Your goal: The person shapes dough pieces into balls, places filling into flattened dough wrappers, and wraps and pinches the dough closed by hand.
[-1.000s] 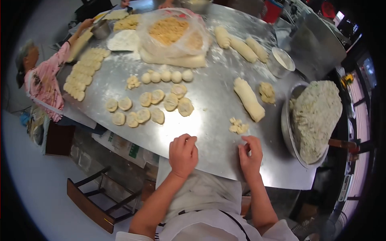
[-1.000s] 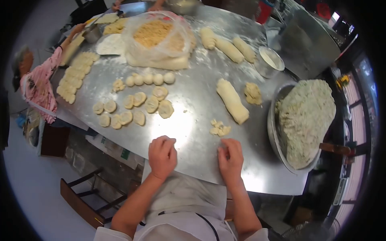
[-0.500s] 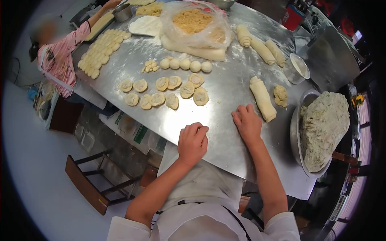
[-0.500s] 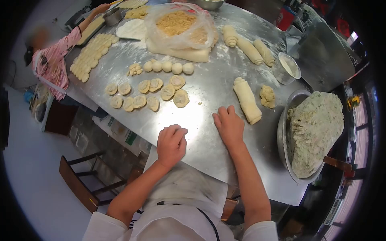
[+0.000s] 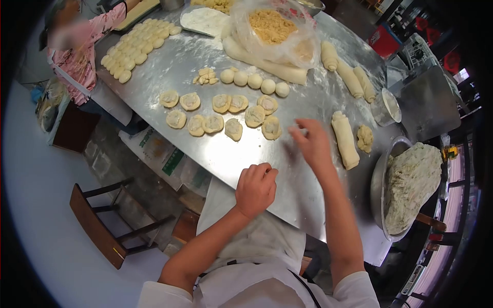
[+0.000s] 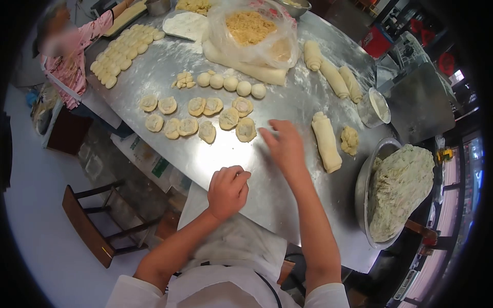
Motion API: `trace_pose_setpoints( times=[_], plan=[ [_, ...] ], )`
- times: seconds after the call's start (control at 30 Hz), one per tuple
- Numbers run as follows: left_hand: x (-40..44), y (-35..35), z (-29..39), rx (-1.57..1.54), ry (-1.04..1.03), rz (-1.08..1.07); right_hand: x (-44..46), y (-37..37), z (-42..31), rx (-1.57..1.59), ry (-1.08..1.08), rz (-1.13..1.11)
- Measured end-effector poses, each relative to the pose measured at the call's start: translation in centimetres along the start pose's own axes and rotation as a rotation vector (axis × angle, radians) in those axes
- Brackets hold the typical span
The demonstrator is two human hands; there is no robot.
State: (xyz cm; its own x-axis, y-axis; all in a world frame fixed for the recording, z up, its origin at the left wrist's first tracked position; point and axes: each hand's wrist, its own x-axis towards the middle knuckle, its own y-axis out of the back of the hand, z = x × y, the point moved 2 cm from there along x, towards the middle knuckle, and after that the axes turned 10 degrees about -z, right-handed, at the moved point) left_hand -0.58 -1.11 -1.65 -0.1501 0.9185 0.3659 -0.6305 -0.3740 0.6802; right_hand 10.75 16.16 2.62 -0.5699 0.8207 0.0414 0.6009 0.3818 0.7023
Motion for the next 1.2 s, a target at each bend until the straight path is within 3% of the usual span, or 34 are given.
trace_pose_setpoints(
  times=[0.17,0.3,0.43,0.67,0.77,0.9,1.0,1.03,1.13,1.2],
  plan=[
    [-0.4,0.5,-0.4,-0.070,0.014,-0.075,3.4,-4.2,0.3,-0.019,0.024,-0.016],
    [-0.2,1.5,-1.0,-0.310,0.016,-0.024,2.6,-4.8,-1.8,0.088,-0.060,-0.039],
    [1.1,2.5,-1.7,-0.610,0.168,0.031,2.0,-5.6,-0.8,0.207,-0.089,0.056],
    [1.1,3.3,-2.8,-0.627,0.245,-0.016,4.0,-4.8,0.1,0.015,-0.110,-0.131],
    [1.2,3.4,-2.5,-0.603,0.249,-0.040,3.5,-4.7,-2.1,-0.011,0.007,-0.152],
    [0.4,3.2,-2.6,-0.880,0.449,-0.076,2.0,-4.2,-3.5,0.282,-0.137,-0.187],
    [1.4,4.9,-2.8,-1.116,0.524,0.000,0.8,-2.7,-2.0,0.835,-0.209,-0.227],
    [2.3,5.8,-2.8,-1.154,0.548,-0.056,0.4,-1.3,-3.2,0.945,-0.228,-0.343],
    [5.4,6.1,-1.8,-1.504,0.670,-0.137,0.2,0.1,-4.7,0.976,-0.124,-0.620],
    [7.0,5.9,-1.8,-1.643,0.663,-0.284,0.6,0.1,-6.8,0.903,-0.068,-0.675]
  ],
)
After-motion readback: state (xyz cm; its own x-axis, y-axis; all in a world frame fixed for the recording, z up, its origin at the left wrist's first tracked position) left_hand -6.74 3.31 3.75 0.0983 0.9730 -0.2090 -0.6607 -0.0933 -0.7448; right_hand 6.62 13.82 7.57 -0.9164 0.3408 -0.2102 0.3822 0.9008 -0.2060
